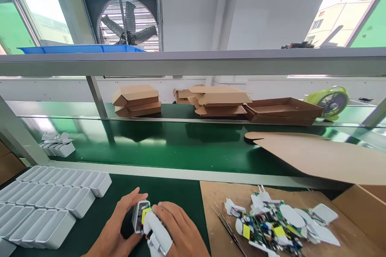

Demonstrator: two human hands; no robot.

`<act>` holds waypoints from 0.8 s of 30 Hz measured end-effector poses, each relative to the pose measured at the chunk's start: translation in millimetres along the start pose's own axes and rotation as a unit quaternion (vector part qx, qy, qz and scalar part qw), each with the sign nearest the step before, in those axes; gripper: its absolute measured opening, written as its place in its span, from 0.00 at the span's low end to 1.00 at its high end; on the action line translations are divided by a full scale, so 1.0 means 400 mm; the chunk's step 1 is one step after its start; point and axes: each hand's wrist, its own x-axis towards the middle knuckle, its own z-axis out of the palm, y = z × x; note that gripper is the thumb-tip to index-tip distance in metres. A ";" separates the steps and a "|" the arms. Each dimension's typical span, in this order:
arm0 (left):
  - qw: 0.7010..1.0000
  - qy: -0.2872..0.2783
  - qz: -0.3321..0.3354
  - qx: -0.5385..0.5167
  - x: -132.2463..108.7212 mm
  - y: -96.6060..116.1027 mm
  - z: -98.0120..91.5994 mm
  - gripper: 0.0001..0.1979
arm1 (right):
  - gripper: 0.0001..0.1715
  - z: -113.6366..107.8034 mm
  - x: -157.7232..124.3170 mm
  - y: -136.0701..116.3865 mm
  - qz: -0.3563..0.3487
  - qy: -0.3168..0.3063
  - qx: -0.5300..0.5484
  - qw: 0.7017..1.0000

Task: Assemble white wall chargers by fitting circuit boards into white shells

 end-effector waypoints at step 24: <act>0.998 0.053 0.015 0.012 -0.008 0.018 0.015 0.33 | 0.35 0.050 -0.034 0.011 0.018 0.032 0.025 0.999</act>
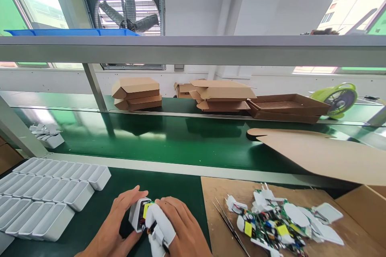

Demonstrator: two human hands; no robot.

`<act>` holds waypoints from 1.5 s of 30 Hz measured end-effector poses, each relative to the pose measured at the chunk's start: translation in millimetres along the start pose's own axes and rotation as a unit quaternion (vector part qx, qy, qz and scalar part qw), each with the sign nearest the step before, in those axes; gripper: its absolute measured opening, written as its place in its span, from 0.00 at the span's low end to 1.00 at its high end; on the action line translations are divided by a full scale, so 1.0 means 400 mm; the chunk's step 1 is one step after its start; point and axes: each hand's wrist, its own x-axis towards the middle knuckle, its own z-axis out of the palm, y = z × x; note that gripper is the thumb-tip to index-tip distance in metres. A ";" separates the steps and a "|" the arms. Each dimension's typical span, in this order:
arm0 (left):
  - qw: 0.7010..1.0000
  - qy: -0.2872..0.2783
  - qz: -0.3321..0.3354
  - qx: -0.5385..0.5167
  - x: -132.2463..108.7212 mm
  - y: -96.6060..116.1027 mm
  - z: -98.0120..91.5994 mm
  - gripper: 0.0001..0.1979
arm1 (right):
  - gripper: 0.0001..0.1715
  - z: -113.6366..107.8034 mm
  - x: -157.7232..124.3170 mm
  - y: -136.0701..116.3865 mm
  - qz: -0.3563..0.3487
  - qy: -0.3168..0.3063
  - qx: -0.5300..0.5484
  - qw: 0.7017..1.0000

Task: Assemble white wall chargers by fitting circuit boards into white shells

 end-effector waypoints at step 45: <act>0.949 -0.070 -0.164 -0.261 -0.004 0.052 0.006 0.31 | 0.20 -0.019 0.000 0.002 0.170 -0.058 0.196 0.964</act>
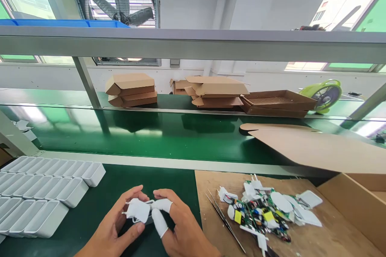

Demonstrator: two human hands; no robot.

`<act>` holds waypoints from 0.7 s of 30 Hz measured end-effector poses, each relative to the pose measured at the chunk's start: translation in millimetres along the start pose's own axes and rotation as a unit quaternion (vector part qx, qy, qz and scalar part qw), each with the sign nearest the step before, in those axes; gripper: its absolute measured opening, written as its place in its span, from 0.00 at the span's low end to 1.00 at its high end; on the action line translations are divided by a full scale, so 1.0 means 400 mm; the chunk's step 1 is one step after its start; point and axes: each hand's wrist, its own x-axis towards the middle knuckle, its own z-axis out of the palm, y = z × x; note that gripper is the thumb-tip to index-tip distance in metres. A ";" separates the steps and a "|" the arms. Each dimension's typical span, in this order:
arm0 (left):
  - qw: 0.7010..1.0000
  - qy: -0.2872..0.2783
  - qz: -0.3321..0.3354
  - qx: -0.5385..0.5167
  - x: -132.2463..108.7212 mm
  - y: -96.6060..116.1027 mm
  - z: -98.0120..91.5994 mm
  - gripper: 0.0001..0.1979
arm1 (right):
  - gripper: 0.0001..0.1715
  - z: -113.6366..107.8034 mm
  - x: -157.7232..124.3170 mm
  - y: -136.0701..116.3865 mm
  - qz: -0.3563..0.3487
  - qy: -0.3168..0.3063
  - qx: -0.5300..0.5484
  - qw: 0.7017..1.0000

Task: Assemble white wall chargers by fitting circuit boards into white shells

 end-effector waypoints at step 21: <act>0.991 0.036 0.073 0.103 0.004 0.010 -0.015 0.36 | 0.20 0.057 -0.013 0.026 -0.055 -0.036 -0.072 0.995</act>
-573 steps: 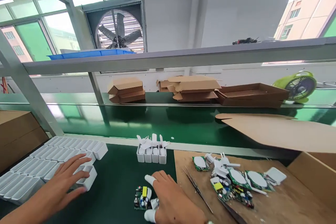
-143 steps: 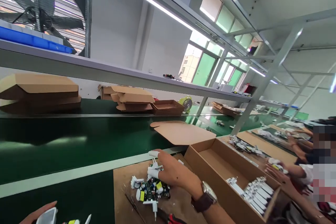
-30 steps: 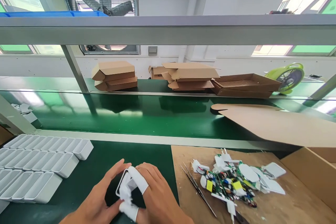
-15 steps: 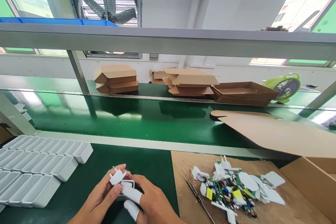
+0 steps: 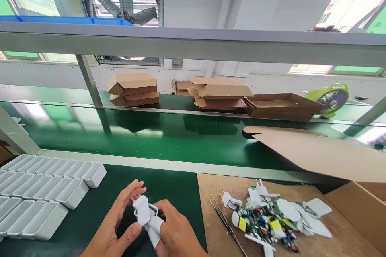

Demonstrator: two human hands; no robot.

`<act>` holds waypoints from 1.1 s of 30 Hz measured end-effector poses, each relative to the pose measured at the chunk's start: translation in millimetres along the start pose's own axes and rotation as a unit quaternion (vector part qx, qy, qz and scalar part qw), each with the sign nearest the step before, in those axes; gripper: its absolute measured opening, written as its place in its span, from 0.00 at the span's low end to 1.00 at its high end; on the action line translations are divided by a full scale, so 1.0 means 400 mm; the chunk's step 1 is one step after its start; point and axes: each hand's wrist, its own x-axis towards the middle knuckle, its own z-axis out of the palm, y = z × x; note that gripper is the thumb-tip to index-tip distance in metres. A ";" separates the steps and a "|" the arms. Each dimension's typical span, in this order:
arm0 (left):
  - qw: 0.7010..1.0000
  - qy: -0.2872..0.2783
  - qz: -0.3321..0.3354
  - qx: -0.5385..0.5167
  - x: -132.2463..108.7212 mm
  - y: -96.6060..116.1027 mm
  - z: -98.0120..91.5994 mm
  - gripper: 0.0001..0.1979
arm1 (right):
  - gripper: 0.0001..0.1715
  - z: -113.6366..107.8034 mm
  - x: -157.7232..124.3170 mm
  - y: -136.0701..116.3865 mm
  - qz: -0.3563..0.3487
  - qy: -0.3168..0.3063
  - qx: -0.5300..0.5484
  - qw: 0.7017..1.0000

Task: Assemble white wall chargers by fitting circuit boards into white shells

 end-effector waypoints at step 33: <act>0.998 0.015 0.035 0.055 0.012 -0.001 -0.020 0.14 | 0.21 -0.004 -0.004 -0.009 0.106 -0.101 0.071 0.987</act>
